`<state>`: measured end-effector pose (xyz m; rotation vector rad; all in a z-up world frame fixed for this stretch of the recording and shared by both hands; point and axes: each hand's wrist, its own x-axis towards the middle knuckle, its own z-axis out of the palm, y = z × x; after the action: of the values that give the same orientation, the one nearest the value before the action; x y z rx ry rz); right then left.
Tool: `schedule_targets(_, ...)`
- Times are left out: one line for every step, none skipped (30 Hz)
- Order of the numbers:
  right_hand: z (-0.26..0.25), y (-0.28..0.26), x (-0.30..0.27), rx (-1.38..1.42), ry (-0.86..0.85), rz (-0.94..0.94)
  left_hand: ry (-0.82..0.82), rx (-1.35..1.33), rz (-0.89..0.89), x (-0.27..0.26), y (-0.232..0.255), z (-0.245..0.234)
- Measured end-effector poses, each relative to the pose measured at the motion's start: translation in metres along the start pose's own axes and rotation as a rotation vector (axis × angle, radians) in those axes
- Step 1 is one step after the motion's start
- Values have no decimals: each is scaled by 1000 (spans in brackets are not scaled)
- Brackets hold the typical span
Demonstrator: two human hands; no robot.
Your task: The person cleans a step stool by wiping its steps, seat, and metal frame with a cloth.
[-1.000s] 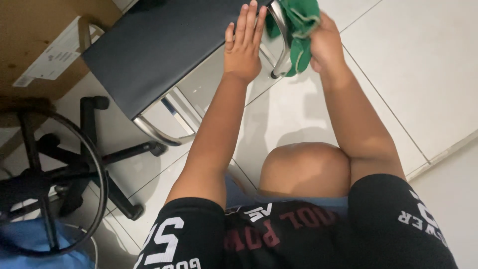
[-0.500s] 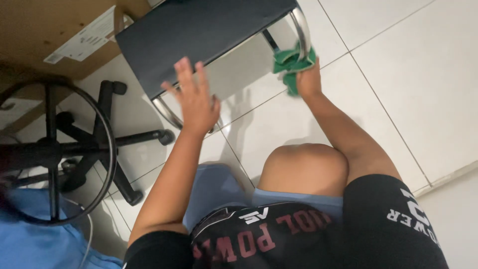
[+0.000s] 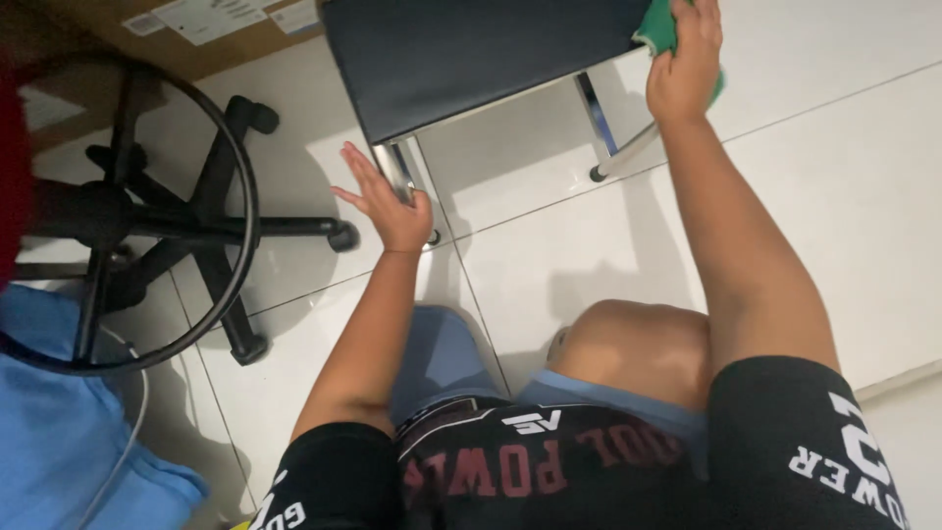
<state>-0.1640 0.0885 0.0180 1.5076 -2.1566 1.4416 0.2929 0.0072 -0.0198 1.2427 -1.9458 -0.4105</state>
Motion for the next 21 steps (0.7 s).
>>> schedule_targets(7,-18,3,-134,-38,-23,1,-23,5,0,2,1)
schedule_targets(16,-35,5,-262,-74,-48,6,-40,12,0,2,1)
schedule_targets(22,-50,3,-257,-78,-61,18,-38,5,-1,-3,6)
schedule_targets(26,-64,-2,-287,-72,-98,50,-39,57,-4,-7,12)
schedule_targets(28,-78,-7,-318,-66,-135,82,-41,109,-7,-10,18)
schedule_targets(45,-100,-15,-318,-69,-139,86,-41,104,-7,-8,17)
schedule_targets(62,-121,-24,-235,-86,-156,87,-68,107,-7,-5,17)
schedule_targets(81,-142,-34,-148,-110,-168,84,-88,105,-8,-3,15)
schedule_targets(101,-162,-47,-144,-120,-167,82,-83,96,-9,-1,14)
schedule_targets(121,-183,-57,-120,-91,-155,68,-101,83,-7,1,12)
schedule_targets(139,-204,-69,-96,-63,-142,54,-119,70,-5,3,11)
schedule_targets(150,-226,-76,-94,-57,-147,60,-118,75,-4,2,12)
schedule_targets(159,-248,-83,-37,-76,-160,71,-113,82,-3,1,12)
schedule_targets(168,-270,-92,18,-96,-171,79,-108,86,-4,1,14)
schedule_targets(170,-280,-96,19,-93,-173,81,-108,89,-4,0,13)
schedule_targets(172,-290,-99,103,-119,-163,100,-110,111,-3,0,13)
schedule_targets(174,-300,-103,188,-145,-154,118,-112,133,-3,0,13)
schedule_targets(170,-296,-100,186,-146,-157,120,-114,132,-3,1,13)
schedule_targets(168,-291,-97,376,-202,-28,87,-114,100,-4,2,12)
schedule_targets(166,-287,-94,566,-256,103,51,-113,71,-4,1,11)
schedule_targets(156,-262,-79,566,-256,102,52,-114,71,-4,2,10)
